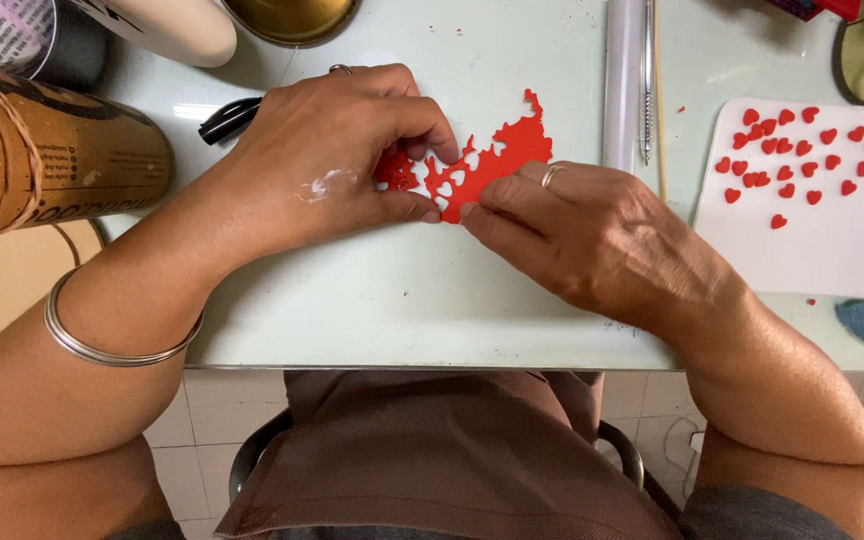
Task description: Shaping small red clay hearts and placing them on a white board.
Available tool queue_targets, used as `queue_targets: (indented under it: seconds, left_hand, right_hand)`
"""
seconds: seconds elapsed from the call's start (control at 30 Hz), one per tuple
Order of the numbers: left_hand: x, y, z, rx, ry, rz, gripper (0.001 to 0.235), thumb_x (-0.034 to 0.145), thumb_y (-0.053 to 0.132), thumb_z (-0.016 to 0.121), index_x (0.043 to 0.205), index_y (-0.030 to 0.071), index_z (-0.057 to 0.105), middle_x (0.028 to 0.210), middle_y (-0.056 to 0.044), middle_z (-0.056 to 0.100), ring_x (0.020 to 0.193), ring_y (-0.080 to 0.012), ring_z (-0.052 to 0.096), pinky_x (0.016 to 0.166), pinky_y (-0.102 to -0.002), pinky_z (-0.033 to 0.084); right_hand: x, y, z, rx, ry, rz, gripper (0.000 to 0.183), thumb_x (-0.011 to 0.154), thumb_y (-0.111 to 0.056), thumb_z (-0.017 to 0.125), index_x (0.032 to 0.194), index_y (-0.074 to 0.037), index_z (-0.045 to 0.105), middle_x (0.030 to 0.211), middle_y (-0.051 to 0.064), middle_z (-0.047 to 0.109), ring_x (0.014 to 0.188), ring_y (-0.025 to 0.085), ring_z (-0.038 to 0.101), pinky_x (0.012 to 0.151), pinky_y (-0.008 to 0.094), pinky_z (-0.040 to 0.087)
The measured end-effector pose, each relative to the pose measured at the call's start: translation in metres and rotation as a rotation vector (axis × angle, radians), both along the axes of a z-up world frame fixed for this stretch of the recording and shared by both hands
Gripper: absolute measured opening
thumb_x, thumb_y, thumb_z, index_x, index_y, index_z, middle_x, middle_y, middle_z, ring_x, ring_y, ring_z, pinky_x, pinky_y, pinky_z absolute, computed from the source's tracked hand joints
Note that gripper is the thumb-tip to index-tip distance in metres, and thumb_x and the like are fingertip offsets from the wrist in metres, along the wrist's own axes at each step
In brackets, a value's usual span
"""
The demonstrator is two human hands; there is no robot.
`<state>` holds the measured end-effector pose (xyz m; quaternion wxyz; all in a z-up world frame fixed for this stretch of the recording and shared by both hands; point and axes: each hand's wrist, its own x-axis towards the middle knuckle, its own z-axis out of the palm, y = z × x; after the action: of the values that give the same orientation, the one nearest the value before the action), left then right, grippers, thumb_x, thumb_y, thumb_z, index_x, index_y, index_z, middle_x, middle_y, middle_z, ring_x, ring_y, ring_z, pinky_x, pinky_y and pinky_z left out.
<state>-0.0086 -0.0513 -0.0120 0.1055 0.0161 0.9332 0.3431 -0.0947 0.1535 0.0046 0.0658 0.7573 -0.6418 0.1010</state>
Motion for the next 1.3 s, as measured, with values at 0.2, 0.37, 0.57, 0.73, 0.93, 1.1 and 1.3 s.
queue_targets:
  seconds: [0.2, 0.37, 0.57, 0.73, 0.93, 1.1, 1.3]
  left_hand:
    - [0.001, -0.001, -0.004, 0.000, 0.025, -0.007, 0.031, 0.065, 0.035, 0.074, 0.093, 0.030, 0.063, 0.086, 0.005, 0.054, 0.071, -0.0186, 0.054, 0.054, -0.040, 0.039]
    - [0.005, 0.004, -0.003, 0.012, 0.051, 0.036, 0.030, 0.069, 0.045, 0.075, 0.091, 0.028, 0.063, 0.086, 0.006, 0.054, 0.071, -0.0168, 0.054, 0.055, -0.038, 0.039]
    - [0.007, 0.008, -0.007, -0.018, 0.127, 0.060, 0.029, 0.068, 0.036, 0.077, 0.091, 0.026, 0.061, 0.083, 0.004, 0.052, 0.074, -0.0208, 0.052, 0.051, -0.040, 0.039]
    - [0.006, 0.010, -0.003, -0.012, 0.095, 0.075, 0.031, 0.066, 0.037, 0.080, 0.089, 0.026, 0.062, 0.080, 0.006, 0.052, 0.070, -0.0168, 0.051, 0.050, -0.036, 0.038]
    - [0.005, 0.008, -0.002, -0.007, 0.109, 0.021, 0.031, 0.070, 0.035, 0.076, 0.094, 0.023, 0.062, 0.083, 0.001, 0.053, 0.071, -0.0211, 0.052, 0.055, -0.039, 0.039]
    - [0.005, 0.012, 0.007, 0.137, 0.251, 0.009, 0.028, 0.073, 0.024, 0.075, 0.094, 0.013, 0.060, 0.085, -0.003, 0.059, 0.070, -0.0194, 0.056, 0.061, -0.034, 0.041]
    - [0.011, 0.028, 0.019, 0.507, 0.332, 0.063, 0.023, 0.078, 0.015, 0.070, 0.096, 0.003, 0.061, 0.085, -0.007, 0.069, 0.075, -0.0133, 0.066, 0.067, -0.021, 0.052]
  right_hand:
    - [0.009, -0.003, 0.008, 0.081, 0.073, -0.018, 0.022, 0.084, 0.012, 0.054, 0.102, 0.000, 0.056, 0.084, 0.006, 0.049, 0.056, 0.017, 0.038, 0.049, 0.028, 0.038]
    - [0.007, -0.003, 0.005, 0.075, 0.058, -0.015, 0.015, 0.087, 0.010, 0.056, 0.098, 0.000, 0.055, 0.080, 0.006, 0.047, 0.055, 0.018, 0.037, 0.046, 0.029, 0.035]
    - [-0.003, -0.004, 0.007, 0.075, -0.349, 0.007, 0.009, 0.092, 0.001, 0.057, 0.100, 0.004, 0.055, 0.080, 0.010, 0.049, 0.060, 0.021, 0.046, 0.051, 0.033, 0.038]
    - [-0.004, 0.003, 0.020, 0.109, -0.594, -0.158, 0.019, 0.088, 0.008, 0.057, 0.100, -0.007, 0.058, 0.084, 0.002, 0.058, 0.067, 0.017, 0.051, 0.059, 0.029, 0.041]
    - [-0.011, 0.004, 0.014, 0.105, -0.721, -0.168, 0.011, 0.093, -0.003, 0.049, 0.100, -0.002, 0.057, 0.088, 0.011, 0.059, 0.074, 0.023, 0.057, 0.065, 0.031, 0.043]
    - [-0.010, -0.002, 0.014, 0.077, -0.930, -0.390, 0.010, 0.085, -0.005, 0.062, 0.094, 0.000, 0.062, 0.088, 0.008, 0.065, 0.078, 0.013, 0.061, 0.069, 0.022, 0.048]
    - [-0.012, -0.001, 0.005, 0.177, -1.448, -0.665, 0.016, 0.079, -0.008, 0.065, 0.093, -0.002, 0.064, 0.080, 0.007, 0.067, 0.074, 0.009, 0.064, 0.071, 0.019, 0.055]
